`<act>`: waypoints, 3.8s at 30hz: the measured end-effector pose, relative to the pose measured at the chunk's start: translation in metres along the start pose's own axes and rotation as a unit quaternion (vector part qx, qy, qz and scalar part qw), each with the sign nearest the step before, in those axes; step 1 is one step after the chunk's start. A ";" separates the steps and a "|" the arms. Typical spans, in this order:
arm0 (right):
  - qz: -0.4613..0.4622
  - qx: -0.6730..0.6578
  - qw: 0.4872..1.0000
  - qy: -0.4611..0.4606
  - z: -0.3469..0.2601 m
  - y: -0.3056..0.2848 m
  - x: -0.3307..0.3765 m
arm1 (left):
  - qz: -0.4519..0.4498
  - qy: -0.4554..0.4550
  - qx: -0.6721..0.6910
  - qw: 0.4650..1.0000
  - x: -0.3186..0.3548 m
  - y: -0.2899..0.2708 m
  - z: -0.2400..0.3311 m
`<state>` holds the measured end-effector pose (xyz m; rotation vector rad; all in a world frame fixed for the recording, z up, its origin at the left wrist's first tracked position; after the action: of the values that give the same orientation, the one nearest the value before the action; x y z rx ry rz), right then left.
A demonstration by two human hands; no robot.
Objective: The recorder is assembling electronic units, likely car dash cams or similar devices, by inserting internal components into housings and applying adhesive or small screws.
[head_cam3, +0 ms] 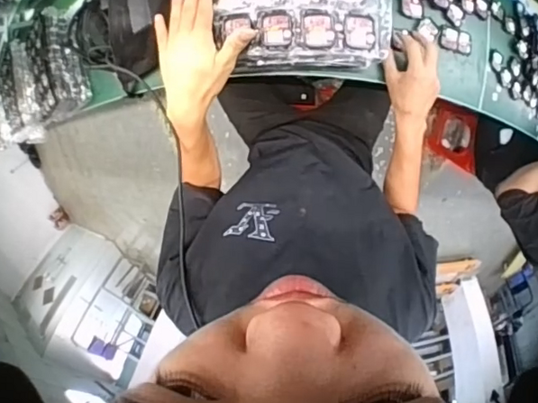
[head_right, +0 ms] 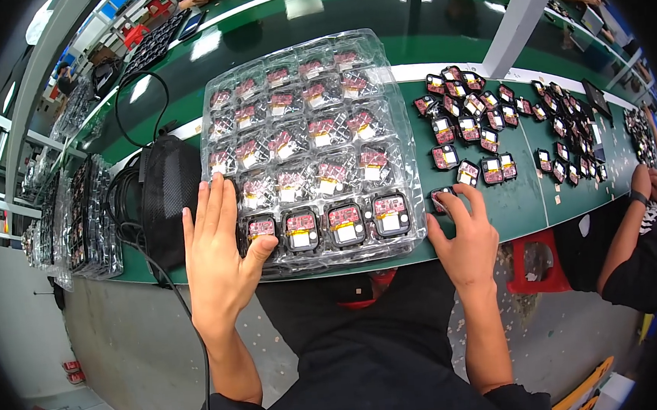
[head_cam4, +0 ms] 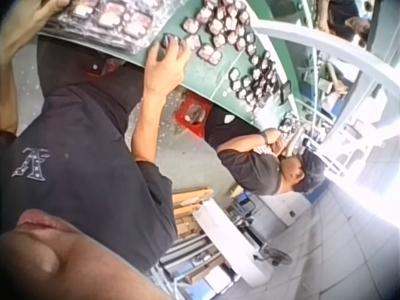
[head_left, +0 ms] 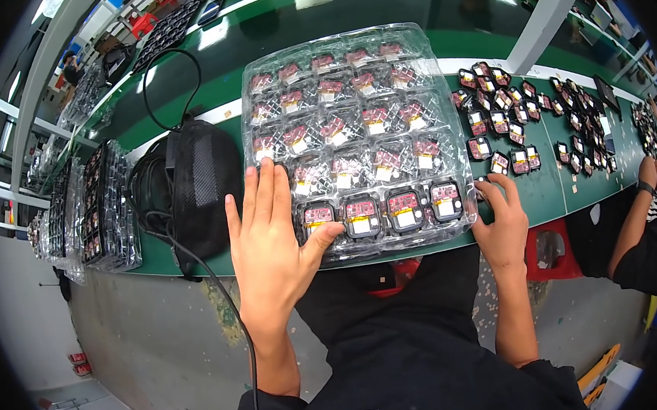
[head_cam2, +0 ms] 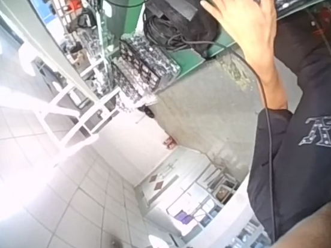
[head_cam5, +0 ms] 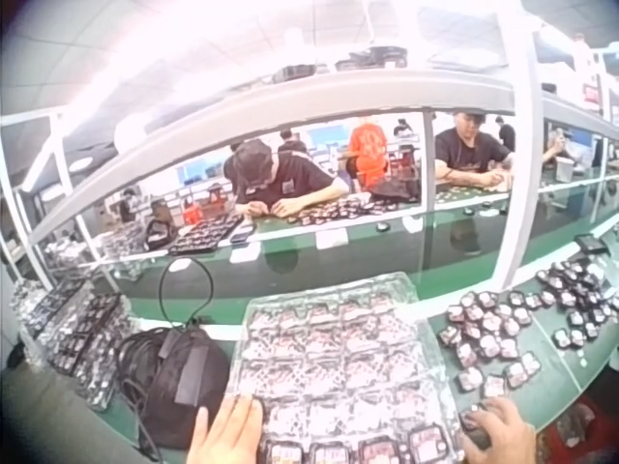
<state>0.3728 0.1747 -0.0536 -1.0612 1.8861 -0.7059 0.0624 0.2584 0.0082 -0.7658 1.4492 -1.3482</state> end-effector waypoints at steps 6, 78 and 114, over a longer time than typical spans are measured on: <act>-0.016 -0.010 0.999 0.038 0.001 -0.003 0.007 | -0.003 0.004 0.014 1.000 -0.001 -0.001 -0.001; -0.184 -0.294 0.923 -0.164 -0.103 -0.004 0.064 | -0.056 -0.217 0.877 0.425 0.112 0.078 0.083; -0.095 -0.256 0.934 -0.230 -0.114 -0.013 0.057 | -0.069 -0.200 0.862 0.461 0.116 0.081 0.083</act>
<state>0.2627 0.1267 -0.0100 -1.5955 1.5931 -0.0325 0.1155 0.1378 -0.0894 0.2877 -0.7543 -1.7313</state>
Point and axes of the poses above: each hand's wrist, its own x-axis away from the middle knuckle, its own y-axis out of the palm, z = x × y, the point moved 9 cm from there along -x, towards the middle knuckle, and after that the axes turned 3 degrees about -x, right-handed, at the moved point
